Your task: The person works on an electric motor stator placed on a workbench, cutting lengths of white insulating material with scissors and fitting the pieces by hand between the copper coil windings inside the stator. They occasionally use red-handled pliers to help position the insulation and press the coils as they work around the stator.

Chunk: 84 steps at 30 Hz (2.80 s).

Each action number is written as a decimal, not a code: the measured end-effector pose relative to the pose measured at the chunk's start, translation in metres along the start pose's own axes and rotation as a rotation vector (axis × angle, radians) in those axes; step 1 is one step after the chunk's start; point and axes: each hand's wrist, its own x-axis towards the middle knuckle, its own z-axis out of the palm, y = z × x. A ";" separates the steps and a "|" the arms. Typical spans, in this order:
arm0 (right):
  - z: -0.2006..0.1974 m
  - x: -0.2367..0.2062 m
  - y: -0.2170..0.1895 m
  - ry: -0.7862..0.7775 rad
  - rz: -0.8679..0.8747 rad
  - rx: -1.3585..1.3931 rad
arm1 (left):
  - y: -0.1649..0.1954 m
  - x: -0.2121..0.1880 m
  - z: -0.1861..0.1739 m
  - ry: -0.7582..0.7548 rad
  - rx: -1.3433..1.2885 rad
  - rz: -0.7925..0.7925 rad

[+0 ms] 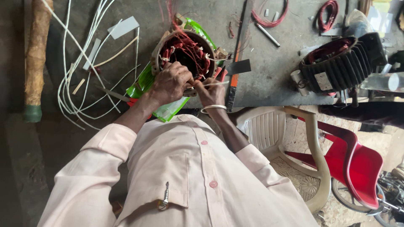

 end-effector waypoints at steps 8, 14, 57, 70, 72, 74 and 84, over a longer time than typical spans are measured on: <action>0.001 -0.004 -0.005 0.066 -0.105 -0.159 | 0.003 -0.002 0.002 0.033 0.014 0.010; -0.015 -0.003 0.013 -0.134 0.040 0.392 | 0.004 0.003 0.002 0.019 0.013 -0.002; -0.038 0.013 0.009 -0.099 0.017 0.517 | 0.006 0.007 -0.001 0.000 -0.022 -0.028; -0.038 0.001 0.028 -0.008 -0.078 0.538 | 0.023 0.021 0.005 0.058 -0.140 -0.026; -0.041 -0.014 0.040 0.016 0.036 0.690 | 0.031 0.030 0.015 0.068 -0.224 -0.027; -0.037 -0.030 0.049 -0.136 0.194 0.653 | 0.031 0.037 0.021 0.043 -0.337 -0.069; 0.094 -0.037 -0.019 -0.599 -0.663 0.041 | 0.037 0.052 0.023 -0.063 -0.865 -0.314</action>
